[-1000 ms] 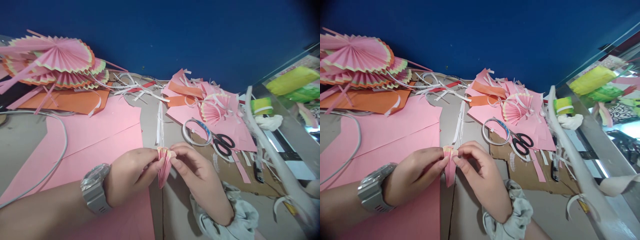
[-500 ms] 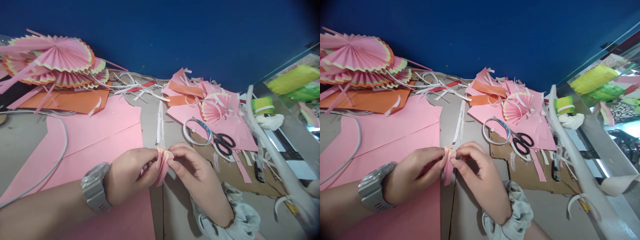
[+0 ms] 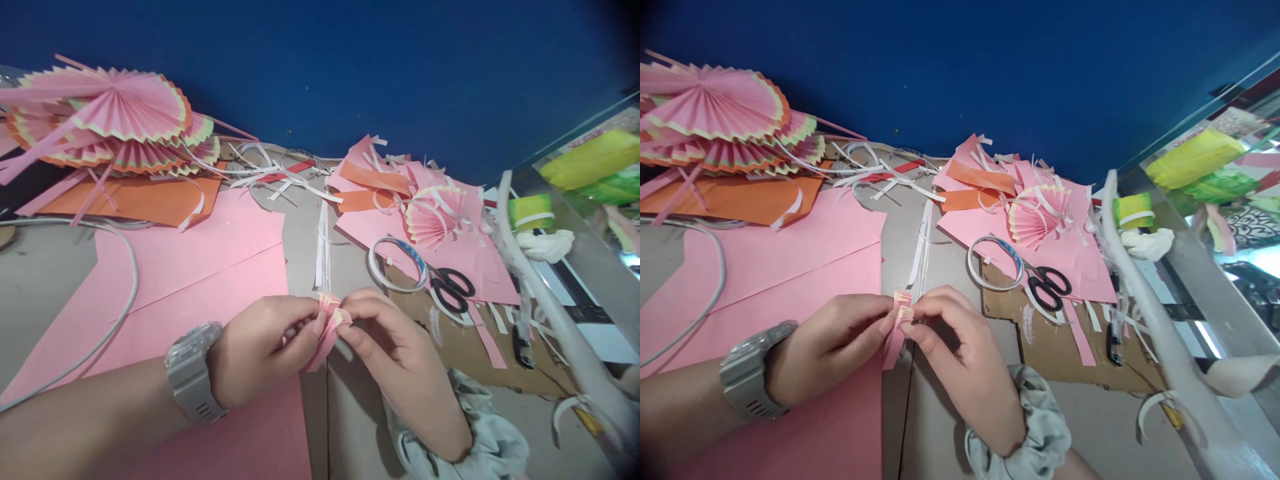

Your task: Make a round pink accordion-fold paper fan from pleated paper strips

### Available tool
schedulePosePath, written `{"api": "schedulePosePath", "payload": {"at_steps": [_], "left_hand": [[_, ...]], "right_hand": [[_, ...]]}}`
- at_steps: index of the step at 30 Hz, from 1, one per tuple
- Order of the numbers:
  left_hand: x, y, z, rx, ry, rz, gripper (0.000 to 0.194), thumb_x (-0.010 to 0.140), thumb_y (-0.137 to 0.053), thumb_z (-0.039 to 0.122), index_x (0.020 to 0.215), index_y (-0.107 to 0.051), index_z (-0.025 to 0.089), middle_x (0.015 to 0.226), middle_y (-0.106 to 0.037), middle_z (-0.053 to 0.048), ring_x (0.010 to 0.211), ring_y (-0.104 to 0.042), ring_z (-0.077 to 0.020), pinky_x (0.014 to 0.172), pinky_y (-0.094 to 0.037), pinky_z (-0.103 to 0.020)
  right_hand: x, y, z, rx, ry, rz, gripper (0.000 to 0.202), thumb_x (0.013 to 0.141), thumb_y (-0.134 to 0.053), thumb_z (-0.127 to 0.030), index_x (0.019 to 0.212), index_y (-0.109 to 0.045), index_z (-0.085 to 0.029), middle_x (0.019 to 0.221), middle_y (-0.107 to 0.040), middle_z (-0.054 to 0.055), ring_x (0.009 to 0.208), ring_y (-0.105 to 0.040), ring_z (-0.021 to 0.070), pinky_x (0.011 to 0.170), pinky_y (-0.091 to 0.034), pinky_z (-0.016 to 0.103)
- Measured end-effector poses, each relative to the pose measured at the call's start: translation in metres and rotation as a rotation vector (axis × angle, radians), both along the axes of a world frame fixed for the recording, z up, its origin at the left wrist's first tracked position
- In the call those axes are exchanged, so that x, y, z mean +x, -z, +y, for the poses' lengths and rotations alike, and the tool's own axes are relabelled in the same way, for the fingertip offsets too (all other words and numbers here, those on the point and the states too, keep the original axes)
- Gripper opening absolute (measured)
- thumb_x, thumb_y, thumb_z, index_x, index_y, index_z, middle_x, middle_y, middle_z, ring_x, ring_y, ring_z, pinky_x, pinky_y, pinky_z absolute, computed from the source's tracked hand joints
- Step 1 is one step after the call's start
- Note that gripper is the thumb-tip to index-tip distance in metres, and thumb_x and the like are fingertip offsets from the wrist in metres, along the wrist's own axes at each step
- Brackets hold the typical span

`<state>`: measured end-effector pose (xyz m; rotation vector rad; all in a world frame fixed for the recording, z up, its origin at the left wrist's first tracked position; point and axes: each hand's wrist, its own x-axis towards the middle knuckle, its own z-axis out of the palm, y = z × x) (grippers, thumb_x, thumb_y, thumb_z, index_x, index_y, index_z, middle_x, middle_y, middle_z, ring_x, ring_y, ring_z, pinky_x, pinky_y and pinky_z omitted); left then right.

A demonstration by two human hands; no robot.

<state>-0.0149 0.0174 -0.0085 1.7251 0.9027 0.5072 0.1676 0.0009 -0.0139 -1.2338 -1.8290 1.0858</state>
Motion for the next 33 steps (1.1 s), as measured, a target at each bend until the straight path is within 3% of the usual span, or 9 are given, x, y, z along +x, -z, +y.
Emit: {"api": "schedulePosePath", "payload": {"at_steps": [11,17,21,33], "left_hand": [[0.0,0.011,-0.006,0.196,0.005,-0.025,0.035,0.093,-0.03,0.015,0.064,-0.05,0.016,0.062,-0.05,0.004,0.057,-0.043,-0.0054,0.064,-0.036,-0.015],[0.002,0.013,-0.007,0.256,-0.025,-0.014,0.033,0.093,-0.031,0.015,0.064,-0.048,0.016,0.061,-0.046,0.005,0.058,-0.043,-0.0059,0.065,-0.035,-0.016],[0.002,0.013,-0.007,0.228,-0.059,-0.02,0.031,0.092,-0.032,0.015,0.064,-0.045,0.017,0.059,-0.043,0.006,0.055,-0.04,-0.0053,0.06,-0.034,-0.015],[0.001,0.014,-0.006,0.16,-0.009,-0.068,0.035,0.094,-0.031,0.019,0.064,-0.047,0.017,0.062,-0.049,0.005,0.056,-0.042,-0.005,0.061,-0.036,-0.014]], "right_hand": [[-0.002,0.003,0.003,-0.095,0.025,0.01,0.008,0.088,-0.053,-0.023,0.08,-0.056,-0.023,0.081,-0.055,-0.004,0.079,-0.054,0.0085,0.072,-0.042,0.018],[-0.003,0.007,0.003,-0.209,0.058,0.149,0.006,0.086,-0.055,-0.025,0.08,-0.056,-0.024,0.081,-0.059,-0.005,0.08,-0.057,0.0083,0.075,-0.046,0.017],[-0.006,0.007,0.001,-0.195,0.097,0.164,0.004,0.084,-0.058,-0.023,0.084,-0.058,-0.026,0.084,-0.063,-0.006,0.081,-0.06,0.0066,0.076,-0.048,0.013],[-0.004,0.002,-0.003,-0.087,0.129,0.128,0.02,0.083,-0.059,-0.017,0.095,-0.06,-0.033,0.092,-0.065,-0.008,0.085,-0.062,0.0027,0.078,-0.047,0.006]]}}
